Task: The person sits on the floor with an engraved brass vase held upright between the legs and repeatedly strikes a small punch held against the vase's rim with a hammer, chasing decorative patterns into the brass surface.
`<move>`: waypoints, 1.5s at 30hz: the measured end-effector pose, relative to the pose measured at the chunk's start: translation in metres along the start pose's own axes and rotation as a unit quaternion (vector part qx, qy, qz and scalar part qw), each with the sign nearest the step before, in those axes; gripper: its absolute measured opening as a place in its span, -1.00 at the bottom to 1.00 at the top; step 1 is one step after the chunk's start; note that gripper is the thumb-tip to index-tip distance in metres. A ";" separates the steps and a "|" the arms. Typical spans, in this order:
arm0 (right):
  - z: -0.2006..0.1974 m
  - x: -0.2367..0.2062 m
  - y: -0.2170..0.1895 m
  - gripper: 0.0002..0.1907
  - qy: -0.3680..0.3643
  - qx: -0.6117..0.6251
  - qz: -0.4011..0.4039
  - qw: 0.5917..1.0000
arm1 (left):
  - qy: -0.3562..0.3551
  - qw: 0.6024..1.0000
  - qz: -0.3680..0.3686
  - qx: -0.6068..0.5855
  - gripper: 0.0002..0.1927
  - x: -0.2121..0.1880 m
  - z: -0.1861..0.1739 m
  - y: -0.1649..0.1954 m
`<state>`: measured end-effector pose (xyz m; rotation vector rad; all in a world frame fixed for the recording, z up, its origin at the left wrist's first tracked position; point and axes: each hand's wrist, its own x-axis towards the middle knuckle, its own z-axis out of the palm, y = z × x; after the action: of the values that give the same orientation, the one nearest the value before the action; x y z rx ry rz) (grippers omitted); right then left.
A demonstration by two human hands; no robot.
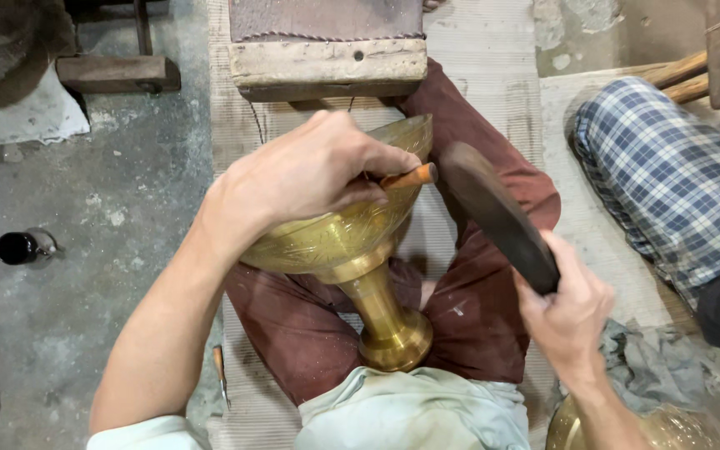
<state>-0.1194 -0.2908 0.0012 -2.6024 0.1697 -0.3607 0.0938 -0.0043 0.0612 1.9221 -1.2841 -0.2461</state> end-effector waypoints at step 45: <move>0.018 -0.026 -0.021 -0.58 0.014 0.053 0.039 0.998 | -0.054 0.998 -0.030 0.015 -0.54 -0.002 -0.002 0.000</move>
<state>-0.1385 -0.2591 -0.0088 -2.4792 0.2535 -0.3676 0.0940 -0.0017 0.0615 1.9974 -1.3080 -0.3671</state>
